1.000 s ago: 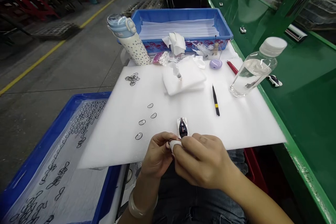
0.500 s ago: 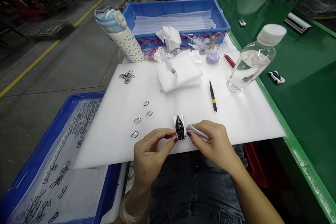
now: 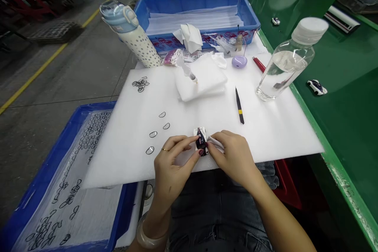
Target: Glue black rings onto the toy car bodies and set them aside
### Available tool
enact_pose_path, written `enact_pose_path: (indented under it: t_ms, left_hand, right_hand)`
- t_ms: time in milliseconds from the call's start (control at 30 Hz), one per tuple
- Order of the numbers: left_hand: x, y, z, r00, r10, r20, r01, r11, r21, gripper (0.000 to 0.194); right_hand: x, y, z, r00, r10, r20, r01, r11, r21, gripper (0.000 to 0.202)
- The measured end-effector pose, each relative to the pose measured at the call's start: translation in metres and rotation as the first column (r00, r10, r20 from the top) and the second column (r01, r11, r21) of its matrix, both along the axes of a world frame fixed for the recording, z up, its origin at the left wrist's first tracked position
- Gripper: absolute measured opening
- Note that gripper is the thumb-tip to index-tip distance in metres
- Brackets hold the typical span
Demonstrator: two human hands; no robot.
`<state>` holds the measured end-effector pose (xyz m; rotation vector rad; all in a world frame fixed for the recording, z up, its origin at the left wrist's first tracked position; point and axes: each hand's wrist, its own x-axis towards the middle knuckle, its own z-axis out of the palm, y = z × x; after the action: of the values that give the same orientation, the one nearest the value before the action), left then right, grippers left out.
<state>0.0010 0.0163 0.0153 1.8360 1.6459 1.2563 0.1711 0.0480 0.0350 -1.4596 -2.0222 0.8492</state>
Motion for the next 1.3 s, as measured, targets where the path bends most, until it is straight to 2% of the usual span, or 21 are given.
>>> enact_pose_path:
  t_ms: [100,400,567,633,767,800,933,1000,1100,1200,1300]
  left_hand:
    - [-0.001,-0.001,-0.001,1.000,0.026,-0.016,-0.026,0.999,-0.020,0.024]
    - [0.001,-0.001,-0.003,1.000,0.010,-0.014,-0.011,0.997,-0.080,0.025]
    - [-0.001,0.002,0.002,1.000,0.010,0.014,-0.008,0.991,-0.135,0.024]
    - [-0.007,0.006,0.006,0.998,-0.056,-0.007,0.054,0.985,-0.167,0.028]
    - [-0.020,0.018,0.011,0.934,-0.349,-0.076,0.324,0.918,-0.228,0.055]
    - [-0.020,0.020,0.011,0.932,-0.352,-0.084,0.327,0.918,-0.226,0.056]
    - [-0.017,0.022,0.004,0.981,-0.171,-0.095,0.153,0.973,-0.173,0.049]
    - [-0.016,0.020,0.002,0.982,-0.174,-0.070,0.160,0.973,-0.166,0.041]
    - [-0.017,0.018,0.002,0.981,-0.190,-0.028,0.183,0.969,-0.169,0.031]
    - [-0.018,0.018,0.003,0.984,-0.179,-0.015,0.174,0.970,-0.169,0.031]
    - [-0.017,0.019,0.003,0.986,-0.169,0.005,0.167,0.971,-0.172,0.031]
  right_hand:
    - [0.000,0.001,0.000,1.000,-0.003,0.009,0.003,1.000,0.006,0.015]
    - [0.000,0.010,0.007,0.999,0.040,0.035,-0.039,0.999,-0.023,0.017]
    - [-0.002,0.009,0.006,0.999,0.014,0.036,-0.014,1.000,-0.011,0.015]
    - [-0.001,0.009,0.005,1.000,0.010,0.020,-0.010,1.000,-0.010,0.016]
    - [0.003,0.004,0.000,0.993,-0.004,-0.117,0.010,0.999,0.053,0.016]
    - [0.005,0.001,-0.003,0.989,-0.019,-0.149,0.033,0.995,0.096,0.017]
    - [0.010,-0.010,-0.012,0.988,-0.006,-0.156,0.047,0.964,0.263,0.018]
    - [0.011,-0.012,-0.014,0.990,0.026,-0.137,0.016,0.954,0.299,0.018]
    - [0.009,-0.011,-0.013,0.993,0.017,-0.121,0.017,0.963,0.269,0.018]
    - [0.007,-0.006,-0.011,0.995,0.015,-0.101,0.005,0.982,0.191,0.018]
    - [0.006,-0.004,-0.010,0.994,0.025,-0.103,-0.006,0.984,0.176,0.017]
